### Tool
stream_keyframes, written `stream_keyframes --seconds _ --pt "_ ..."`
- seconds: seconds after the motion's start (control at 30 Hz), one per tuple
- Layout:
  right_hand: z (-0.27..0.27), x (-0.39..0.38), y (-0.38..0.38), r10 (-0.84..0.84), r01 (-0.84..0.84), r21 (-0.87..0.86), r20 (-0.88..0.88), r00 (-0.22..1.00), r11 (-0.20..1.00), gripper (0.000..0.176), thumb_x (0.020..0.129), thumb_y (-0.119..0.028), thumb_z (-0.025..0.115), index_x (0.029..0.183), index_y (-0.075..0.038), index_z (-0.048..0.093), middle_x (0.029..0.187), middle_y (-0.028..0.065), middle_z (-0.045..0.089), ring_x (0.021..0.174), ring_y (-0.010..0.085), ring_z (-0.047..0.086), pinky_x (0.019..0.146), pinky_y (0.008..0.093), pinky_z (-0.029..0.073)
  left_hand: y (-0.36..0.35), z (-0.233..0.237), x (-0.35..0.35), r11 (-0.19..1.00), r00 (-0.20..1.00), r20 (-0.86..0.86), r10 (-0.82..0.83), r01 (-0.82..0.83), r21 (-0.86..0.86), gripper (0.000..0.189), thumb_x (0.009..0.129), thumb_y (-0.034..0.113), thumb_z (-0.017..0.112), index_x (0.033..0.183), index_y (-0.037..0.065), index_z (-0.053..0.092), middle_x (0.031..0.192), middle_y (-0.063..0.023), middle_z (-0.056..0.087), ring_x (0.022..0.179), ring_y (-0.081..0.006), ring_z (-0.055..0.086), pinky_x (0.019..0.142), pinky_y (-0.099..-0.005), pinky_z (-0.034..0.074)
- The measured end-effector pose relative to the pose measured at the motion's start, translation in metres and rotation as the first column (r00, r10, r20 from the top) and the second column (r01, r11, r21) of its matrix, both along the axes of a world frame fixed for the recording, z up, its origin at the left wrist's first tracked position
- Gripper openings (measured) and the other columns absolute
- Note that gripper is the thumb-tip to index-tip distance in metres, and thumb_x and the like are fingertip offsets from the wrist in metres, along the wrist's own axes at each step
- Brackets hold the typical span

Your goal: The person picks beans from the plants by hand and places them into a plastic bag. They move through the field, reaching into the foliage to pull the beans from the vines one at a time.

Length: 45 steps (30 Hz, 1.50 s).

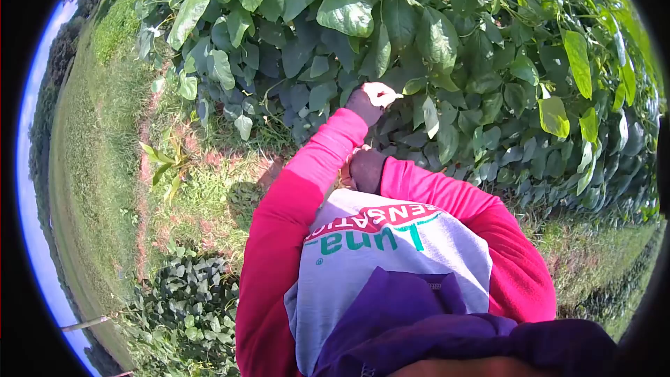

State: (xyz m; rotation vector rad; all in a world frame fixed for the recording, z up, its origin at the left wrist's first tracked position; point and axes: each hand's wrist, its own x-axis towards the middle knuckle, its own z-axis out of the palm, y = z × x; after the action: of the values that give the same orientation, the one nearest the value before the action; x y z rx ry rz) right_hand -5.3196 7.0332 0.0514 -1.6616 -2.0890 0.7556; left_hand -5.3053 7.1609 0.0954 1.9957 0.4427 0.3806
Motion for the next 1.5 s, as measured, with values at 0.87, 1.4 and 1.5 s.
stream_keyframes --seconds 0.87,1.4,1.5 --pt "0.318 -0.066 0.380 -0.081 0.090 0.604 -0.043 0.996 0.792 0.026 0.081 -0.009 0.059 0.107 -0.005 0.062 0.094 0.0095 0.065 0.083 0.0170 0.062 0.076 0.0284 0.049 0.155 0.086 -0.337 0.832 0.988 0.109 -0.108 0.030 0.554 0.011 0.079 0.009 0.056 0.083 0.004 0.065 0.091 -0.0098 0.065 0.095 -0.0291 0.059 0.077 -0.0353 0.049" --pt "0.323 -0.016 0.596 -0.365 0.460 0.206 -0.373 0.853 0.864 0.033 0.078 -0.034 0.067 0.102 -0.012 0.062 0.088 0.0011 0.066 0.075 0.0135 0.063 0.067 0.0294 0.048 0.474 0.259 -0.253 0.857 0.674 0.540 0.504 -0.470 -0.213 0.027 0.080 -0.005 0.054 0.106 -0.004 0.060 0.085 -0.0102 0.065 0.066 -0.0118 0.058 0.057 -0.0216 0.047" --pt "0.327 -0.021 0.581 -0.423 0.520 0.058 -0.510 0.749 0.852 0.028 0.077 -0.029 0.070 0.097 -0.010 0.060 0.083 -0.0003 0.065 0.070 0.0119 0.062 0.060 0.0288 0.046 0.506 0.258 -0.230 0.831 0.652 0.518 0.553 -0.471 -0.295 0.028 0.079 -0.006 0.054 0.107 -0.006 0.058 0.086 -0.0130 0.064 0.064 -0.0138 0.059 0.058 -0.0224 0.049"
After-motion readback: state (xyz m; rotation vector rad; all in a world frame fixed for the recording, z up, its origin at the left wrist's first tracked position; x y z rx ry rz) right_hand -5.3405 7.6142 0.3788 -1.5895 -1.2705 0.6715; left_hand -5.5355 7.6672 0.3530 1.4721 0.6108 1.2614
